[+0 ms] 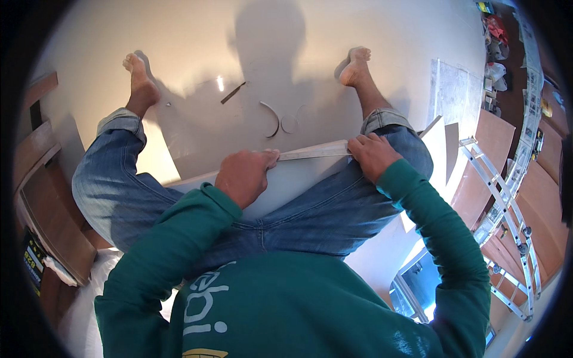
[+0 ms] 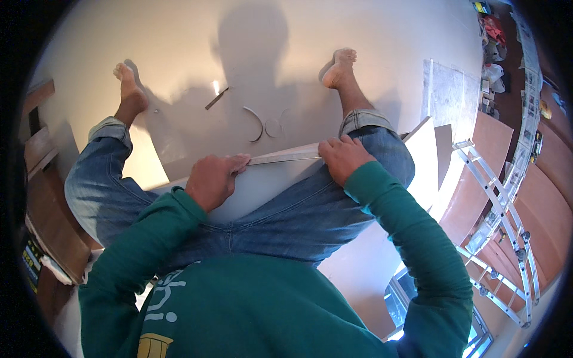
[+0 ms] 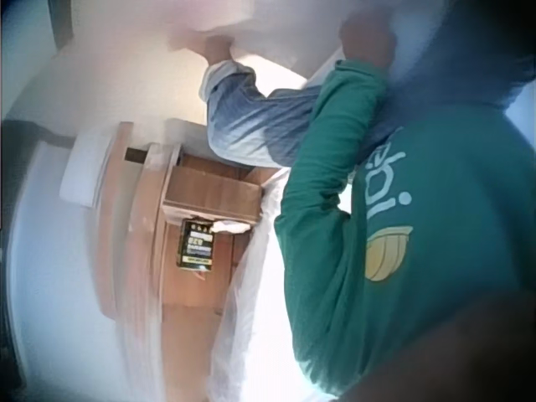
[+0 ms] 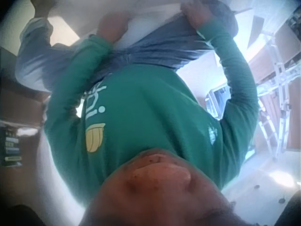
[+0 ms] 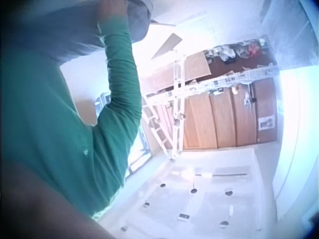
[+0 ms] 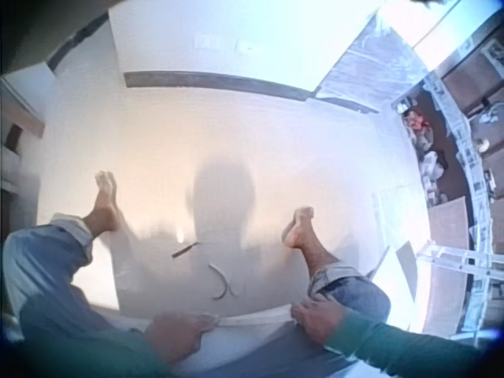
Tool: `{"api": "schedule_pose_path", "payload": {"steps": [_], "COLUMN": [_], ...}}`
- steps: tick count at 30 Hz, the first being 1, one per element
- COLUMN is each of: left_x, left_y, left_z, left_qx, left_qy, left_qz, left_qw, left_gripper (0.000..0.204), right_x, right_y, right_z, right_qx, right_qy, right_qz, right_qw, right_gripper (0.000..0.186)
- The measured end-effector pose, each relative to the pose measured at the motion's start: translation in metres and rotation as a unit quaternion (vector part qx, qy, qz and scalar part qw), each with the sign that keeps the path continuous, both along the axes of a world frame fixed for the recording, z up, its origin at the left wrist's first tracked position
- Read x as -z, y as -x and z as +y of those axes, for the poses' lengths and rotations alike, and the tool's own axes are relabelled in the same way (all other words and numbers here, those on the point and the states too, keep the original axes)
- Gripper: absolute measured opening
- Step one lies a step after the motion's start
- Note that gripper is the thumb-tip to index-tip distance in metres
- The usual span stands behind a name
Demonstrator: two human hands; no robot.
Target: The person sits on the floor and uses a metal ruler and a utility knife to cut a white board. They repeatedly measure and mark the board, then score and snap it along the marked lines to separate pieces.
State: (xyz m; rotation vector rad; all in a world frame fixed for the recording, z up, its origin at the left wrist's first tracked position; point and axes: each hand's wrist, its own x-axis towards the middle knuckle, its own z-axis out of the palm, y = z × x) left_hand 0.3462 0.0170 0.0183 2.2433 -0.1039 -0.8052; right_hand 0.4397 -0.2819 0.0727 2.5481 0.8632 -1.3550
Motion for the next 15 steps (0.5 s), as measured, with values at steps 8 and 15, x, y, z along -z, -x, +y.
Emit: {"api": "schedule_pose_path", "payload": {"steps": [8, 15], "left_x": [0.036, 0.012], "left_y": [-0.009, 0.008], "left_z": [-0.002, -0.02], "left_qx": [0.04, 0.004], "left_qy": [0.053, 0.015], "left_qz": [0.042, -0.065], "left_qw": [0.997, 0.998], "left_gripper": [0.027, 0.026], "right_x": [0.027, 0.011], "right_y": [-0.005, 0.001], "right_z": [-0.007, -0.02], "right_qx": [0.011, 0.028], "right_qy": [0.032, 0.001], "right_qz": [0.033, -0.002], "right_qw": [0.999, 1.0], "right_gripper": [0.02, 0.019]}}
